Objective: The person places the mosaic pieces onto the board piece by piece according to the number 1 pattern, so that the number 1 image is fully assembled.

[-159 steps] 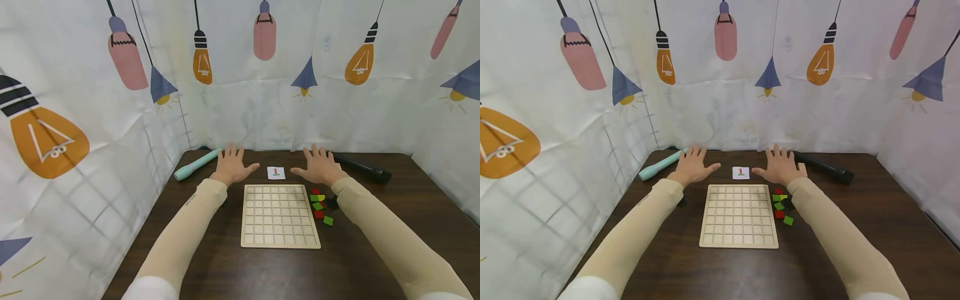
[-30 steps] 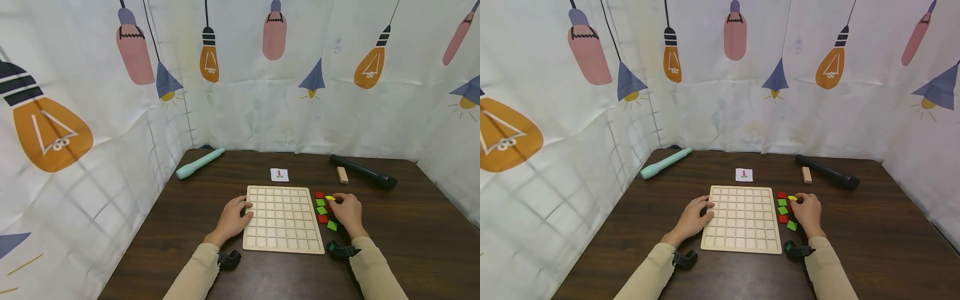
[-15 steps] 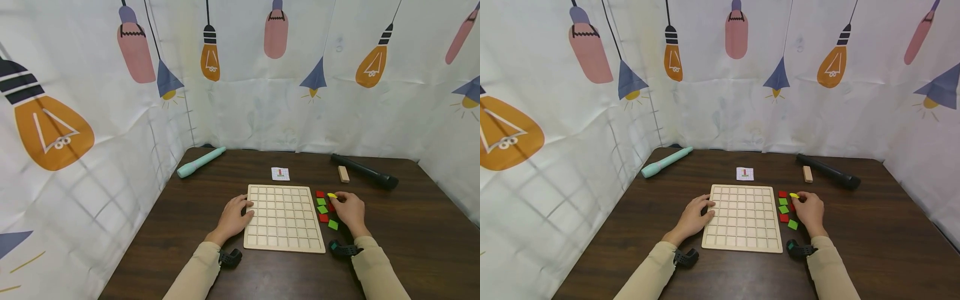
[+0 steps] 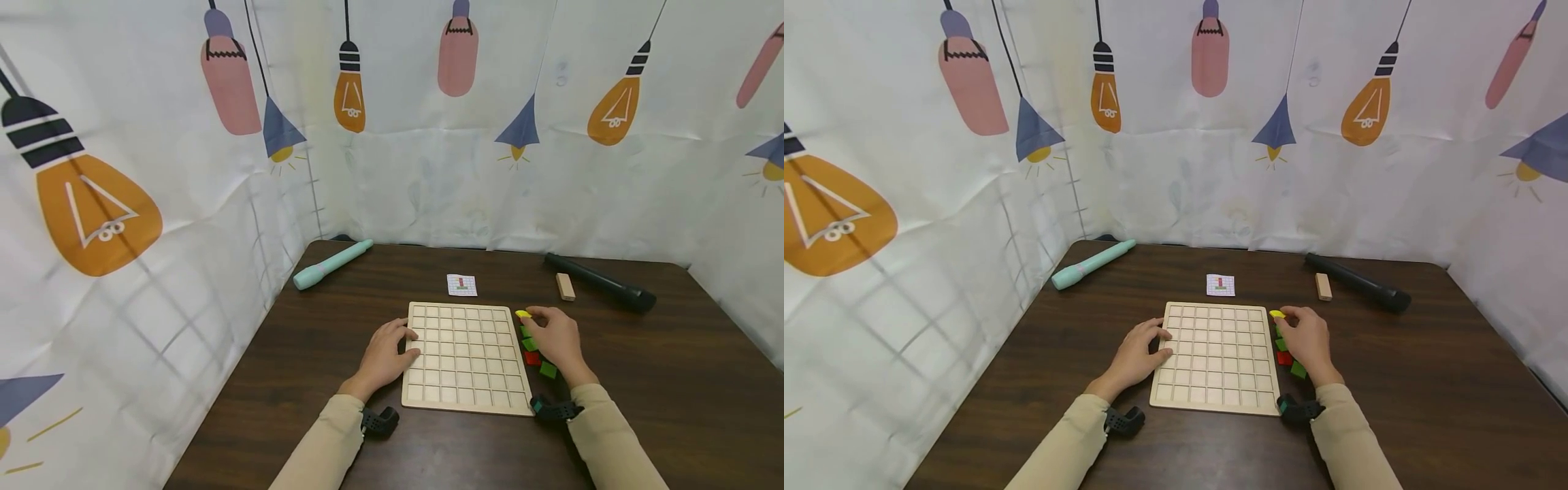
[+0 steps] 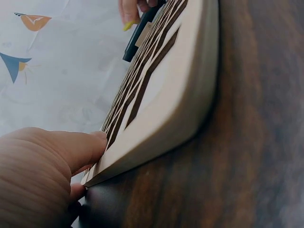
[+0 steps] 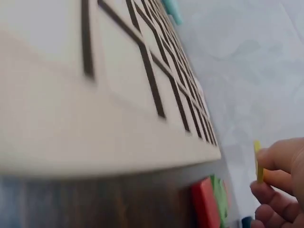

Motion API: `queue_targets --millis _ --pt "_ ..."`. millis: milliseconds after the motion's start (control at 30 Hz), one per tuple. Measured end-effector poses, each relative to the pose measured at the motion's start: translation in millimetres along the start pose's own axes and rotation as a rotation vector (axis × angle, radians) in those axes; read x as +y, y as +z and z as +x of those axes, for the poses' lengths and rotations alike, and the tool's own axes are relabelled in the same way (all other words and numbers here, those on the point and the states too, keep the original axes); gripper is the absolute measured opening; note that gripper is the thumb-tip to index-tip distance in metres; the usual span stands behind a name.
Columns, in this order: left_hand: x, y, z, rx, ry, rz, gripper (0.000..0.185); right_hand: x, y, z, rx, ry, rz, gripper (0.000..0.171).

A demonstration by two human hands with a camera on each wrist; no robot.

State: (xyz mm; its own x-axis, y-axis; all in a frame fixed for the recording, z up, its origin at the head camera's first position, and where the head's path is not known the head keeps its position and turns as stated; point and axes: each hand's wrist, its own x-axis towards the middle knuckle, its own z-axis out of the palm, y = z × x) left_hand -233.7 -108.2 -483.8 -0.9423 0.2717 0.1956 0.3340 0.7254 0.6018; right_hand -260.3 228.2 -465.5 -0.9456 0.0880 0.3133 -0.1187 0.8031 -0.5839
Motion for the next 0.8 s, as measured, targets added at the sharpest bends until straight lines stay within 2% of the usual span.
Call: queue_targets --millis 233,400,567,800 --pt "-1.2 -1.0 -0.2 -0.004 -0.013 -0.031 0.025 -32.5 -1.7 6.1 -0.089 -0.019 0.146 0.032" --pt "-3.7 -3.0 -3.2 -0.009 -0.031 -0.029 0.026 -54.2 10.5 7.4 -0.147 -0.045 0.179 0.027" --pt "-3.5 -3.2 -3.3 -0.004 -0.021 -0.031 0.026 -64.7 27.1 8.0 -0.199 -0.072 0.177 0.024" --pt "-0.6 -0.6 -0.2 -0.002 -0.013 -0.027 0.023 -68.2 48.4 9.3 -0.221 -0.145 0.202 0.021"
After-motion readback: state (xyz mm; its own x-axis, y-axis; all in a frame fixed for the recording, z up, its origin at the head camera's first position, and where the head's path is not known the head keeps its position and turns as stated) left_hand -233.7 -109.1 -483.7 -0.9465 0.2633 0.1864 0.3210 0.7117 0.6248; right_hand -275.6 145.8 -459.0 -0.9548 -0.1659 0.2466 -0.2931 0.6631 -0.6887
